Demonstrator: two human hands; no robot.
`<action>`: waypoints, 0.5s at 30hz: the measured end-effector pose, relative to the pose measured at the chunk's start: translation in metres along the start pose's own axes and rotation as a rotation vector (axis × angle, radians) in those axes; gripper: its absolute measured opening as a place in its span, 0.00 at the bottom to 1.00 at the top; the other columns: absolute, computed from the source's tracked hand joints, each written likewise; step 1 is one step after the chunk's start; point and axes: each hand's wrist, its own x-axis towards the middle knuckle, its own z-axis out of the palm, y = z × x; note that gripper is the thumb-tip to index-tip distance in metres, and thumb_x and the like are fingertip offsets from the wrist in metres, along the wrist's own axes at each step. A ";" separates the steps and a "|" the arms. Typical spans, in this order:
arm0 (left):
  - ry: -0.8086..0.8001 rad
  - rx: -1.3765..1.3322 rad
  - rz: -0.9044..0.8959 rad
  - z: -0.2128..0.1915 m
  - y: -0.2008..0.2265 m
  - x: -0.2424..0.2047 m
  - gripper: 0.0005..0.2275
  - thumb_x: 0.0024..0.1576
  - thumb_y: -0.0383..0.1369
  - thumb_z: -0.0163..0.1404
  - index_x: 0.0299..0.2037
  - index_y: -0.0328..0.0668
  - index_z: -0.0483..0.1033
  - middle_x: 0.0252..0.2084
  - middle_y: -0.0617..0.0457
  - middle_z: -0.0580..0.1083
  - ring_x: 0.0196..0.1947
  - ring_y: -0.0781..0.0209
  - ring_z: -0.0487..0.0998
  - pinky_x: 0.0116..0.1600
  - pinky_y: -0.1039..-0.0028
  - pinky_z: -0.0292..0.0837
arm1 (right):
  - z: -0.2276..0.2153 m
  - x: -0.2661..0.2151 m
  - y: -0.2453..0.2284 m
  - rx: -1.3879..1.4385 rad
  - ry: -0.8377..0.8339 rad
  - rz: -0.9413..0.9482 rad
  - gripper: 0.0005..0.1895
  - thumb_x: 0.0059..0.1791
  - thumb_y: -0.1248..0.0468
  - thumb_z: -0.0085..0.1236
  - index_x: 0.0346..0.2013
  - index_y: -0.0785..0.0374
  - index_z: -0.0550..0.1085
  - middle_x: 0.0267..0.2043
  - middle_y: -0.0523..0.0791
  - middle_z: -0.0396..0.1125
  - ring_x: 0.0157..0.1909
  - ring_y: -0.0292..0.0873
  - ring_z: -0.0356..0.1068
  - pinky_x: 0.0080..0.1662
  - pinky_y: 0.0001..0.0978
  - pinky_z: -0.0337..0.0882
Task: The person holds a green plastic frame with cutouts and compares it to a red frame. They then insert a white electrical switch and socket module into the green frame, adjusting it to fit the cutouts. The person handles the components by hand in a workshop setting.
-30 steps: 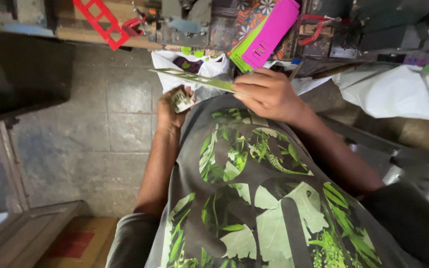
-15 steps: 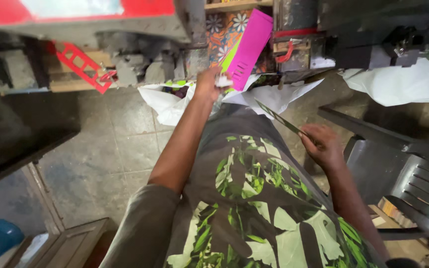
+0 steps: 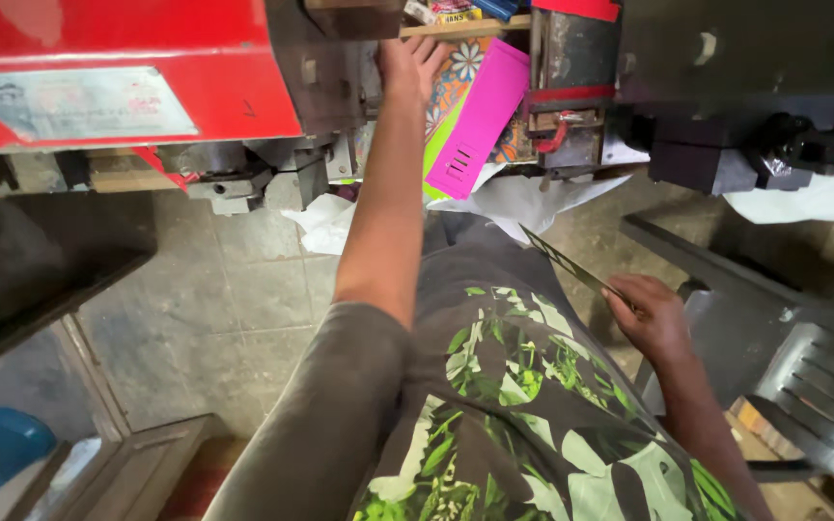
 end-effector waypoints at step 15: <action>-0.086 0.498 -0.163 -0.305 -0.029 -0.228 0.20 0.60 0.43 0.53 0.54 0.33 0.74 0.46 0.45 0.80 0.42 0.55 0.82 0.44 0.66 0.77 | 0.045 0.044 -0.002 0.915 0.127 0.437 0.11 0.53 0.67 0.63 0.46 0.72 0.78 0.40 0.47 0.74 0.40 0.39 0.72 0.44 0.29 0.71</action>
